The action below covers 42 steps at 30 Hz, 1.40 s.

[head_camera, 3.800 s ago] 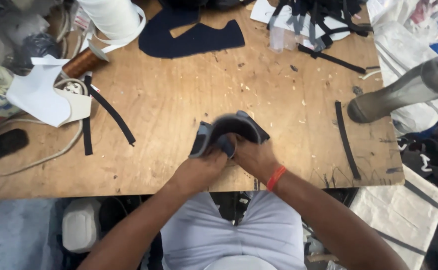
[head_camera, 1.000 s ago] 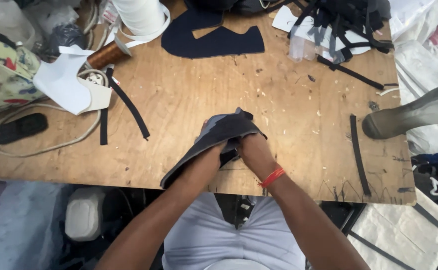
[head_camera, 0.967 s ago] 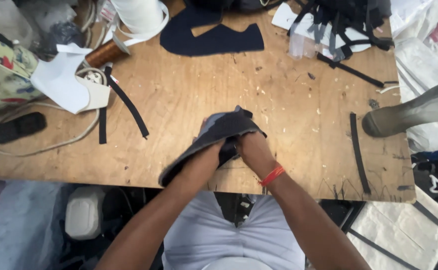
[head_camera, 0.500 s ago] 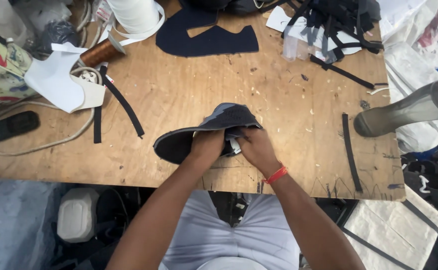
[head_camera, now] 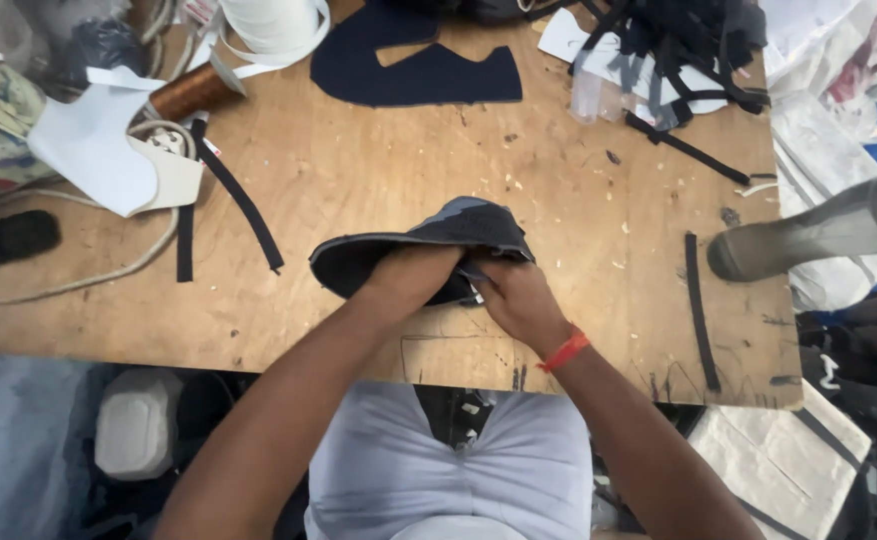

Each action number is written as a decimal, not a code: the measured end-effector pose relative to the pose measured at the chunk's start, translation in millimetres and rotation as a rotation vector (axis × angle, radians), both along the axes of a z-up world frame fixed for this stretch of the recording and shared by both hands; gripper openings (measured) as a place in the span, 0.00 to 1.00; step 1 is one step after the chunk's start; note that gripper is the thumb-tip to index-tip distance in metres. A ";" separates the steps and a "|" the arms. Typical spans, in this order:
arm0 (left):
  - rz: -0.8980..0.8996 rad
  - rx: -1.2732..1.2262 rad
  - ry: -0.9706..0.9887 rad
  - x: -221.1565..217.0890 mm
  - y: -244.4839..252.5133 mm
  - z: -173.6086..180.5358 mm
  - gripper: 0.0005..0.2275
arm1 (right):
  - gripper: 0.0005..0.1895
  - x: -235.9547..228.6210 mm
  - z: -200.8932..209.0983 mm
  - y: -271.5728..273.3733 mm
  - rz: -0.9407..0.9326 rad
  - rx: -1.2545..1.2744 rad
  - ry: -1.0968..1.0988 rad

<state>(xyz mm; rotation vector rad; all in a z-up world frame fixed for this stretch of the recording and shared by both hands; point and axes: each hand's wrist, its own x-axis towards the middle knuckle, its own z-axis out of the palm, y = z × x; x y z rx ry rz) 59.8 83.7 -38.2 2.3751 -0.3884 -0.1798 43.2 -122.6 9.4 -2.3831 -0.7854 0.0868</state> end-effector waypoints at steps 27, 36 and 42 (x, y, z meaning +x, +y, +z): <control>-0.130 0.224 -0.410 -64.3 22.6 -26.6 0.18 | 0.33 -26.0 4.5 -2.1 0.275 -0.382 -0.293; -0.048 0.107 -0.081 -67.2 26.0 4.3 0.19 | 0.46 -25.3 -7.2 5.4 0.324 -0.274 -0.264; 0.121 0.095 0.156 -37.3 30.7 3.0 0.23 | 0.43 -17.8 13.2 20.1 0.204 -0.150 -0.054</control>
